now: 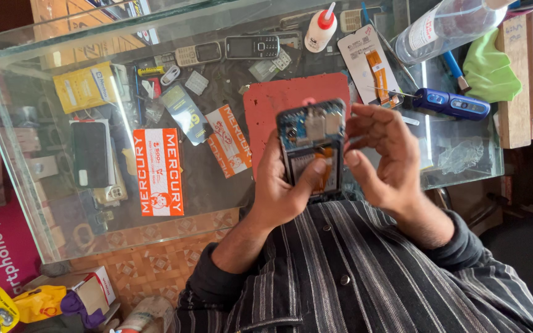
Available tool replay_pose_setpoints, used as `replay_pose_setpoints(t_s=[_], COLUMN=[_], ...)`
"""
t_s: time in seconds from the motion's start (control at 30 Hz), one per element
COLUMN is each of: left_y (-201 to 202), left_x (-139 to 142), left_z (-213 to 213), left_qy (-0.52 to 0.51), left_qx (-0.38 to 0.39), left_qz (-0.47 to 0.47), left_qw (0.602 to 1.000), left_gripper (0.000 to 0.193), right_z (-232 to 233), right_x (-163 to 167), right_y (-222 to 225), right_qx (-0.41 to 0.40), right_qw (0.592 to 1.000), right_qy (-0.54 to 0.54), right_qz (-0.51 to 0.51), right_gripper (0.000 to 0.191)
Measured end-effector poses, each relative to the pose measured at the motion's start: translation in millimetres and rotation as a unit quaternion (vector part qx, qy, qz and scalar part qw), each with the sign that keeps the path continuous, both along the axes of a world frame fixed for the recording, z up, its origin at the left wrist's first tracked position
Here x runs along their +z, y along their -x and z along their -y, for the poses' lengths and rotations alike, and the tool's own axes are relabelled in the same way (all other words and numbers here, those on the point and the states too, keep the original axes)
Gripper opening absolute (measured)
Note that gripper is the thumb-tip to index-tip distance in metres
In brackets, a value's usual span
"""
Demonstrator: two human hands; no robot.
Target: The person repairs a smartphone at a glass work counter. They hold the disassembled phone, use a small blue pry tool to scrape and clean old adhesive and residue from the frame, apply liquid glue from a bottle onto the frame, then align and press a new Mercury HD+ screen protector/display glass onto the phone body.
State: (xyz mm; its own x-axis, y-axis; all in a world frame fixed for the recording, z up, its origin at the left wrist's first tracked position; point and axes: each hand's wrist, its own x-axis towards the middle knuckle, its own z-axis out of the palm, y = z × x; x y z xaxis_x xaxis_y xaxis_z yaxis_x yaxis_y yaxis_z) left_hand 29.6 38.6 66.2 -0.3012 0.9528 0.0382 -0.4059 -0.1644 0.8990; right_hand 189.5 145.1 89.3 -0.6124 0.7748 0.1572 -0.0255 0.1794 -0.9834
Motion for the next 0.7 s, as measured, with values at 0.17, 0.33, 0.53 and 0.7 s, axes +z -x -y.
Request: replay_pose_setpoints(t_s=[0.17,0.33,0.53,0.7], left_y=[-5.5,-5.7,-4.1,-3.9], left_x=[2.8,10.7,16.5,16.0], left_z=[7.3,10.8,13.2,15.8], left_qy=[0.032,0.019,0.010,-0.002], left_qx=[-0.045,-0.041,-0.033,-0.038], left_qz=[0.005,-0.055,-0.154,-0.162], left_qw=[0.998,0.997,0.987,0.986], left_gripper=[0.046,0.045,0.047,0.049], right_z=[-0.7,0.1,2.3,4.4], right_x=[7.2,9.2,8.0,7.9], right_y=[-2.7,-8.0,-12.8,-15.8], right_qx=[0.033,0.045,0.029,0.031], right_qw=[0.986,0.981,0.988,0.985], right_qy=[0.144,0.174,0.141,0.157], right_qz=[-0.073,-0.067,-0.050,-0.057], right_gripper=[0.038,0.027,0.029,0.031])
